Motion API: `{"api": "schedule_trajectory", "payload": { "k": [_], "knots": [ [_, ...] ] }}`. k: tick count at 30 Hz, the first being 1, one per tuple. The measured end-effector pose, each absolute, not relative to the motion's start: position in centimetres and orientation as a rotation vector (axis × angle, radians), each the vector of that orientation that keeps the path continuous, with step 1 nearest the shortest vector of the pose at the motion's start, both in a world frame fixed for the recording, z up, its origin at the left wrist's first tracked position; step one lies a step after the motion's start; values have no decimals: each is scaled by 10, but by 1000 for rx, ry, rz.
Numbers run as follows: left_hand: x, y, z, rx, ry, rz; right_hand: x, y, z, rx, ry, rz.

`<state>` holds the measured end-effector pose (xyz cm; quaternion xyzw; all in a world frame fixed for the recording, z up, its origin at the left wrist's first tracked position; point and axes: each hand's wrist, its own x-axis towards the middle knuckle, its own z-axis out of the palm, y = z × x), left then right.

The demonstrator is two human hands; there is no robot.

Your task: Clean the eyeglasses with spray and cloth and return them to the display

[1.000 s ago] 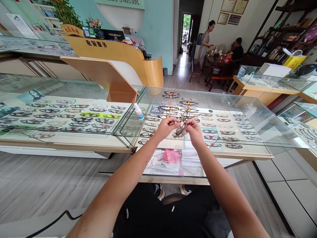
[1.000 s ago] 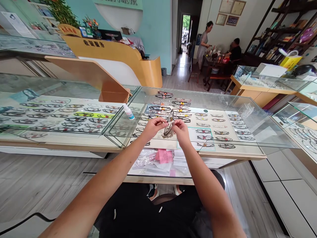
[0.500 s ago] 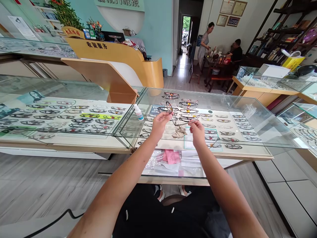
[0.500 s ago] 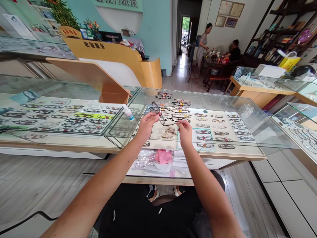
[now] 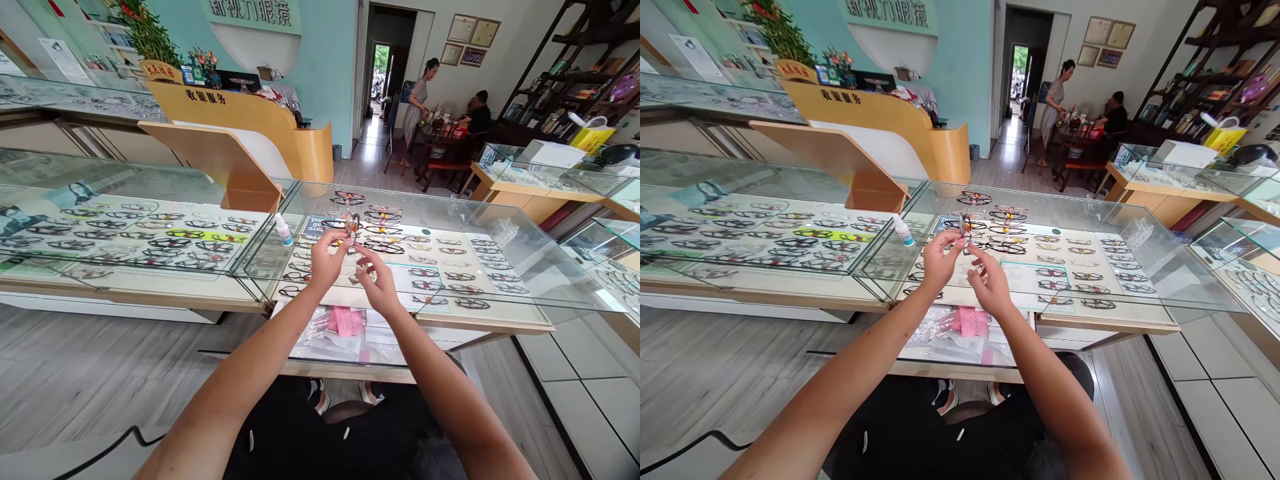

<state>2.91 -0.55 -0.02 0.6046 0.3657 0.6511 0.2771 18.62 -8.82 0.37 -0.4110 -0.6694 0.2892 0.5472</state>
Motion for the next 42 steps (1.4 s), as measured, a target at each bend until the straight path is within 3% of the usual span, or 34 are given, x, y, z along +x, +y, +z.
{"api": "schedule_trajectory", "payload": {
  "k": [20, 42],
  "knots": [
    [29, -15, 9, 1979, 1012, 1659, 217, -76, 9, -1068, -1439, 271],
    [41, -22, 8, 1701, 641, 1341, 202, -72, -6, -1194, -1663, 141]
  ]
}}
